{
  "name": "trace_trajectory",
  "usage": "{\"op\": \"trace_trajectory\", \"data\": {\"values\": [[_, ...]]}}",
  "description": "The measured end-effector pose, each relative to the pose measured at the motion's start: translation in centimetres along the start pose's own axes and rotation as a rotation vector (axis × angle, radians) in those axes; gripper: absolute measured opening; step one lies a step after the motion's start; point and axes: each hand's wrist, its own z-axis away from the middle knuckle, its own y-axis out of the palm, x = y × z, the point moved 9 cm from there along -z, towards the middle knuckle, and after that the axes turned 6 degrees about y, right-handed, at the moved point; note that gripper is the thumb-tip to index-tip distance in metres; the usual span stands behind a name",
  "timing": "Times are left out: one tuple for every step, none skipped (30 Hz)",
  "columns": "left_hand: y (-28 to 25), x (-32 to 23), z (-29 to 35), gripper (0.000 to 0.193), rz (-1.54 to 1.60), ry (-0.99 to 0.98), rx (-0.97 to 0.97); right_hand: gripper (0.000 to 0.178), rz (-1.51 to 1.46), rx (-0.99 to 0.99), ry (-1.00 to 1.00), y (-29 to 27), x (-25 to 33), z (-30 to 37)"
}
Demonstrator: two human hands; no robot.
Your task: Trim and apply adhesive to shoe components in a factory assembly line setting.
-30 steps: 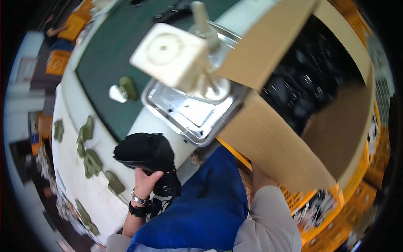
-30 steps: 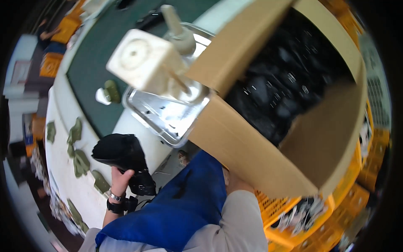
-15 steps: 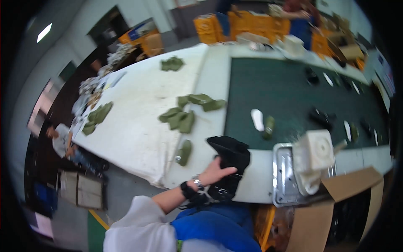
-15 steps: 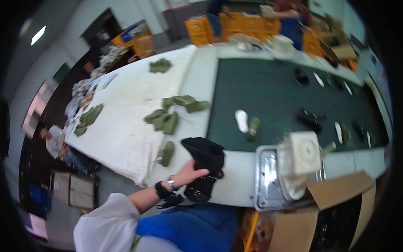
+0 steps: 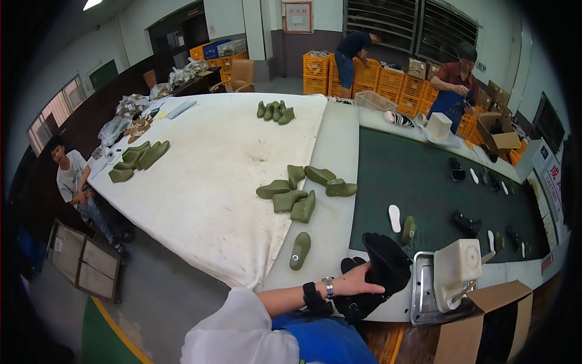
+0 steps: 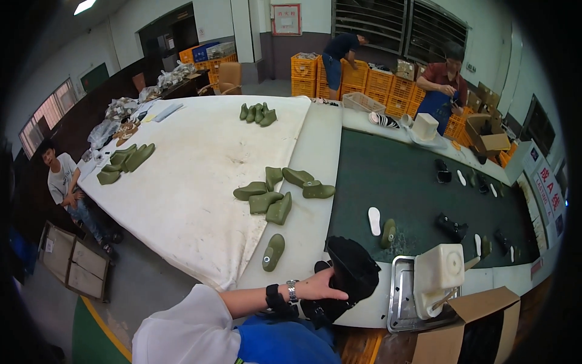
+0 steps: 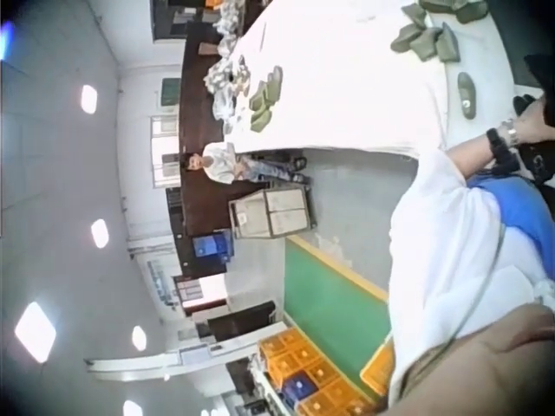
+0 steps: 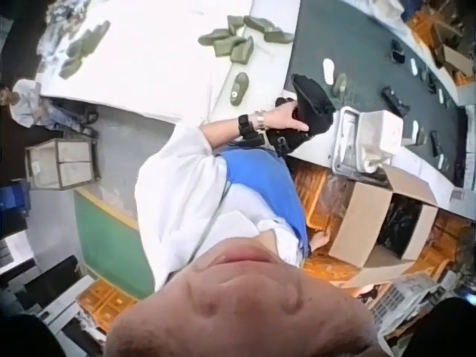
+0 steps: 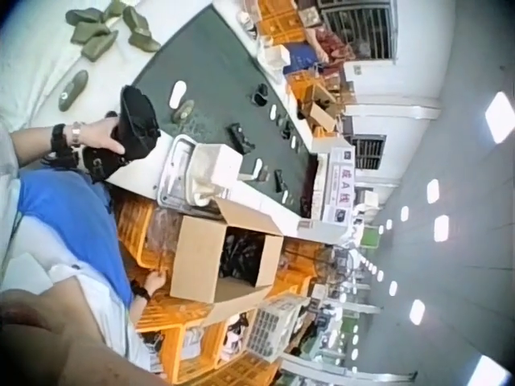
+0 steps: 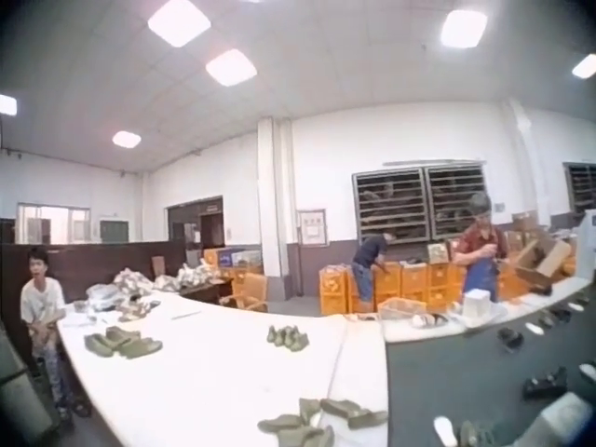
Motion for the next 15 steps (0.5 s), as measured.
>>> {"op": "trace_trajectory", "data": {"values": [[-0.1,-0.2,-0.1,0.080,-0.007,0.026,0.023,0.033,-0.181,-0.003,0.009,-1.0,0.7,1.1],[-0.1,-0.3,-0.3,0.079,-0.012,0.051,0.052,0.028,-0.238,-0.075,0.011,-0.7,0.0,1.0],[-0.2,-0.2,0.4,0.077,-0.030,-0.017,0.093,0.020,-0.293,-0.054,0.189,-0.5,-1.5,0.9],[-0.6,0.0,1.0,0.074,-0.057,-0.079,0.147,0.015,-0.188,-0.103,0.000,-0.8,0.8,1.2],[-0.9,0.2,1.3,0.064,0.000,-0.050,0.122,0.015,-0.173,-0.153,0.060,0.1,-0.1,1.2],[-0.8,0.9,1.3,0.057,0.068,-0.021,0.127,0.010,-0.478,-0.033,0.192,2.6,-2.0,1.2],[-0.8,1.6,1.2,0.053,0.095,-0.045,0.140,0.009,-0.797,0.079,0.298,4.4,-2.1,1.5],[-0.8,1.0,1.3,0.053,0.203,0.025,0.106,0.010,-0.809,0.126,0.200,4.1,-0.9,2.0],[-0.6,1.0,1.3,0.055,0.259,0.017,0.143,0.008,-0.892,0.156,0.262,3.5,2.6,1.7],[-0.1,0.8,1.3,0.058,0.315,0.004,0.186,0.007,-1.029,0.104,0.423,2.6,5.5,2.1],[0.7,1.5,0.4,0.058,0.345,-0.023,0.255,0.006,-1.102,0.077,0.488,1.6,8.3,2.3],[1.8,1.3,-0.1,0.062,0.351,-0.014,0.337,0.008,-1.195,0.150,0.436,1.0,10.9,1.6],[2.9,1.0,-0.3,0.066,0.356,-0.005,0.415,0.010,-1.298,0.181,0.417,0.2,14.2,0.8],[3.7,0.8,-0.8,0.066,0.359,-0.023,0.452,0.008,-1.401,0.232,0.364,-0.5,17.1,0.0],[5.4,0.5,-1.2,0.070,0.268,-0.024,0.583,0.008,-1.490,0.298,0.338,-0.3,18.9,-0.9]]}}
